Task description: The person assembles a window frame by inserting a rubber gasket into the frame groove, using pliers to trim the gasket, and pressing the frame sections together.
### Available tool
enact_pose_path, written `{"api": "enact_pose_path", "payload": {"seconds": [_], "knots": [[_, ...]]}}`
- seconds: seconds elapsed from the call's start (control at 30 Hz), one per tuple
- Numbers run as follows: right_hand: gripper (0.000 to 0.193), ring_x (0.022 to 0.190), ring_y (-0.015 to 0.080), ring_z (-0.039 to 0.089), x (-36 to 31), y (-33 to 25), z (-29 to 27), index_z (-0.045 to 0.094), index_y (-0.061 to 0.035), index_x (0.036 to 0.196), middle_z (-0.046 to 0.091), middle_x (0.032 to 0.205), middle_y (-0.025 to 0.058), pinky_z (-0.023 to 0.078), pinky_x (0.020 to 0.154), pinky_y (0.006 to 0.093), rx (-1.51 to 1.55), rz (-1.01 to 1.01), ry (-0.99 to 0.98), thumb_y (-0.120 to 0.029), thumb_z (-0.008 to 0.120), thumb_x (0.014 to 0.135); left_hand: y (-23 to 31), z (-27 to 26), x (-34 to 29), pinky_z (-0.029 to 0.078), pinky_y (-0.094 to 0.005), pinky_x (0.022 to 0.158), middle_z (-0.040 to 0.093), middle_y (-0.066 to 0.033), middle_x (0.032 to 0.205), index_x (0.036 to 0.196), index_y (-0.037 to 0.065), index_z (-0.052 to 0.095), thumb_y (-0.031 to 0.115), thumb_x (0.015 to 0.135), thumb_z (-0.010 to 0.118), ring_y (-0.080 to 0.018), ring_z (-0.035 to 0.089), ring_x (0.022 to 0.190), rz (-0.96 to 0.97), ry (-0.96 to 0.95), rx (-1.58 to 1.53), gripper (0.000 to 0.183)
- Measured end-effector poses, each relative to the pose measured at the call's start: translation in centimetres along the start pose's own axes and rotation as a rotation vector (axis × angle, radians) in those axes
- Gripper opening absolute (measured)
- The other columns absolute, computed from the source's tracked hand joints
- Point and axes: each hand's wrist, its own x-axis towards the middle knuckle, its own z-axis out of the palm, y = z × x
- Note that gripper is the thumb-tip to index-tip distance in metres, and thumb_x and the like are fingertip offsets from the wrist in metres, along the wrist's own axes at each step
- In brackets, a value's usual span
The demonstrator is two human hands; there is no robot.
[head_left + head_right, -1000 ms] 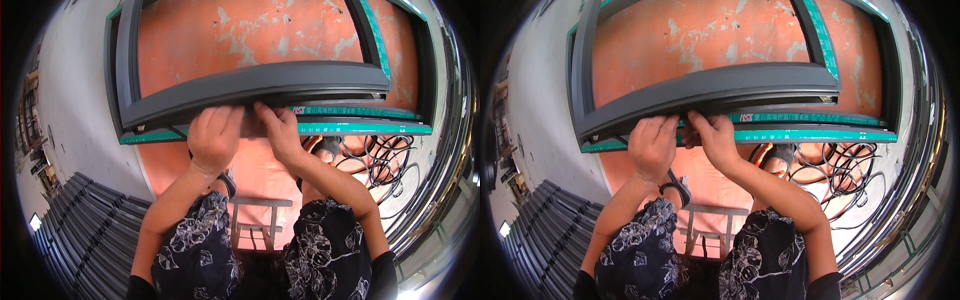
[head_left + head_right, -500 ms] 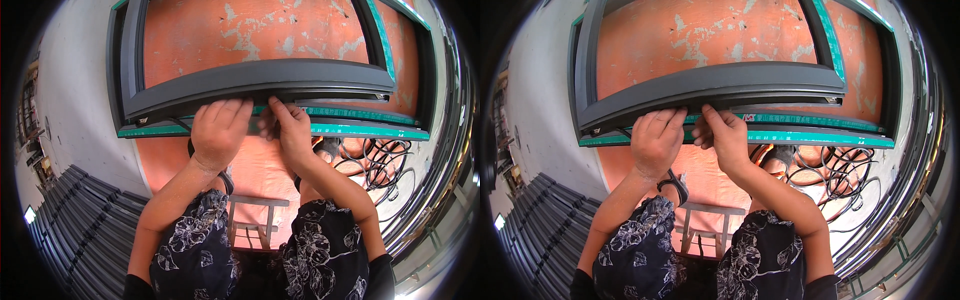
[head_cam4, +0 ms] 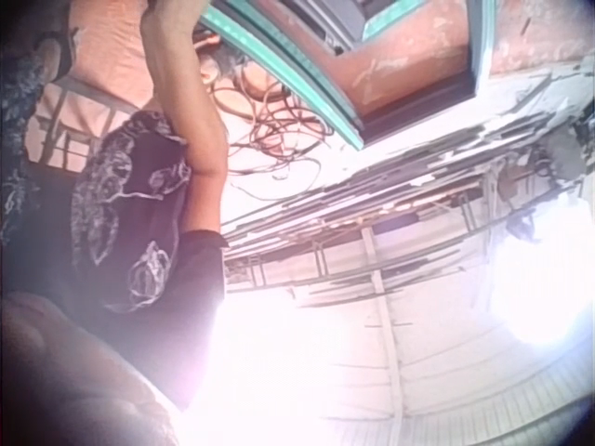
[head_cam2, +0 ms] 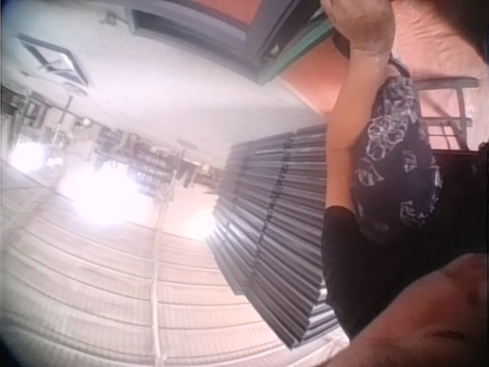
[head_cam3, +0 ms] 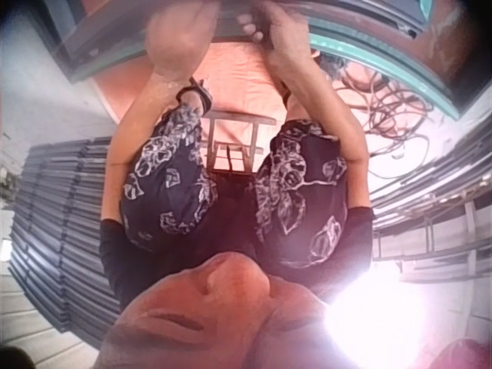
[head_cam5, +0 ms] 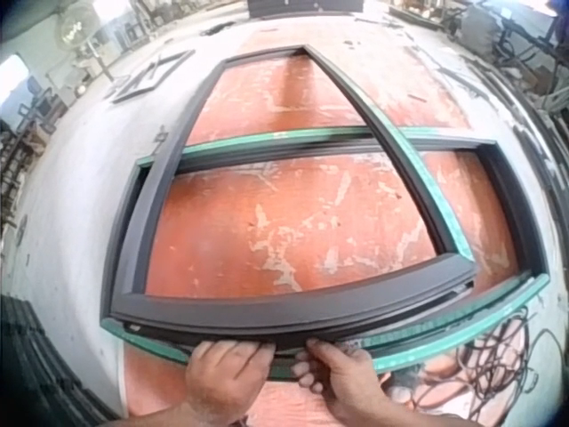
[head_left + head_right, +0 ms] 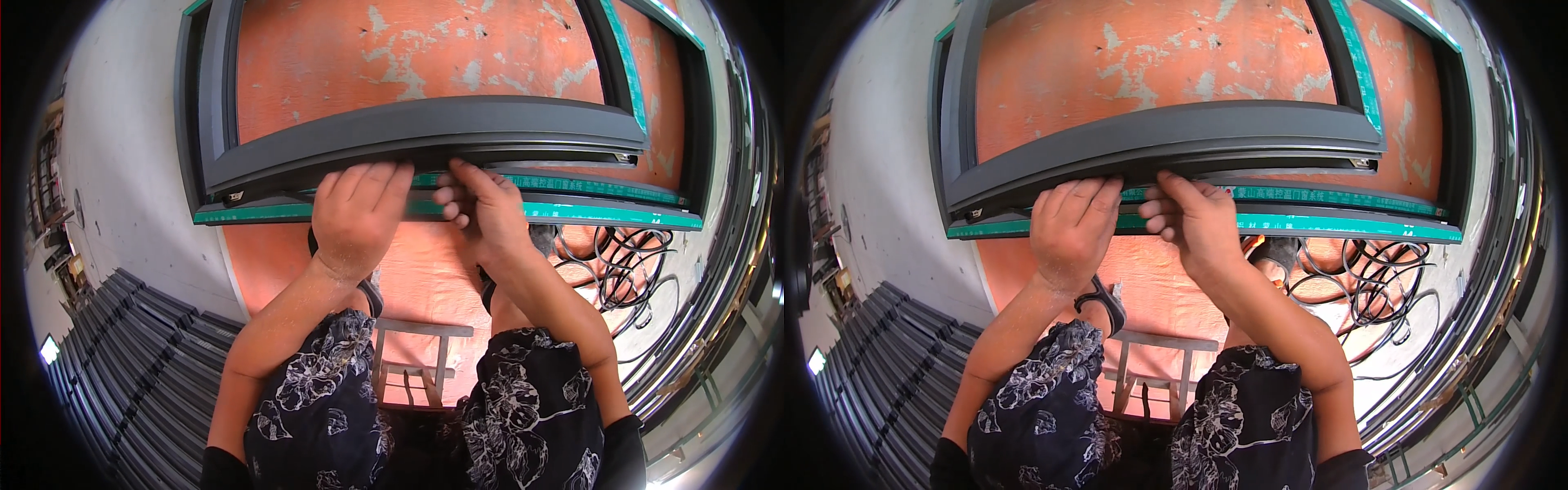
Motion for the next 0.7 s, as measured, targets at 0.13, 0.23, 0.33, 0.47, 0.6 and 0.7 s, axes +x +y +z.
{"api": "enact_pose_path", "payload": {"seconds": [0.13, 0.23, 0.33, 0.47, 0.6, 0.7], "knots": [[0.025, 0.05, 0.0116, 0.055, 0.0, 0.0, -0.2, 0.061, -0.0007, 0.082, 0.063, 0.065, 0.0074, 0.039, 0.045, 0.0206, -0.008, -0.058, 0.026, -0.024, 0.062, 0.088, -0.5, 0.0, -0.1, 0.044, -0.0324, 0.069, 0.063, -0.0026, 0.092, 0.1, 0.007, 0.067, 0.007, 0.071, 0.071, -0.0198, 0.06, 0.082, 0.006, -0.003, -0.022, 0.03], [0.025, 0.05, 0.0115, 0.056, 0.3, 0.6, -0.8, 0.061, -0.0013, 0.082, 0.063, 0.066, 0.0072, 0.039, 0.045, 0.0203, -0.061, -0.103, 0.047, -0.026, 0.065, 0.087, -0.8, 0.3, -0.4, 0.044, -0.0322, 0.068, 0.063, -0.003, 0.092, 0.1, 0.007, 0.067, 0.006, 0.07, 0.07, -0.0199, 0.06, 0.081, 0.018, 0.039, -0.026, 0.03], [0.024, 0.055, 0.0126, 0.058, 0.5, 1.3, -0.6, 0.061, -0.0021, 0.084, 0.064, 0.069, 0.0072, 0.044, 0.05, 0.0213, -0.043, -0.139, 0.037, -0.026, 0.066, 0.086, -1.5, 0.1, -0.9, 0.045, -0.0319, 0.068, 0.063, -0.0033, 0.092, 0.1, 0.007, 0.067, 0.004, 0.068, 0.068, -0.0201, 0.06, 0.08, 0.037, 0.078, -0.023, 0.032], [0.024, 0.062, 0.0143, 0.062, 0.6, 1.5, 0.9, 0.063, -0.0012, 0.089, 0.066, 0.075, 0.0088, 0.048, 0.056, 0.0236, 0.058, -0.127, 0.062, -0.025, 0.066, 0.087, -1.5, 0.2, -1.0, 0.045, -0.032, 0.068, 0.063, -0.0036, 0.091, 0.099, 0.007, 0.068, 0.002, 0.065, 0.064, -0.02, 0.06, 0.079, 0.037, 0.098, -0.042, 0.034], [0.025, 0.071, 0.0156, 0.064, 2.2, 2.3, -0.8, 0.064, 0.0006, 0.096, 0.067, 0.083, 0.0108, 0.05, 0.06, 0.0258, -0.079, -0.26, -0.101, -0.023, 0.065, 0.088, -1.2, 0.3, -0.8, 0.045, -0.0323, 0.068, 0.063, -0.0036, 0.09, 0.098, 0.006, 0.068, 0.002, 0.065, 0.063, -0.02, 0.06, 0.079, 0.019, 0.094, -0.036, 0.034], [0.024, 0.071, 0.0156, 0.064, 2.4, 2.5, -0.8, 0.064, 0.0012, 0.096, 0.068, 0.084, 0.0112, 0.05, 0.06, 0.0261, -0.082, -0.284, -0.139, -0.022, 0.064, 0.089, -1.1, 0.0, -0.5, 0.045, -0.0326, 0.067, 0.062, -0.0033, 0.089, 0.097, 0.006, 0.068, 0.003, 0.065, 0.061, -0.0202, 0.059, 0.078, 0.007, 0.065, -0.032, 0.033]]}}
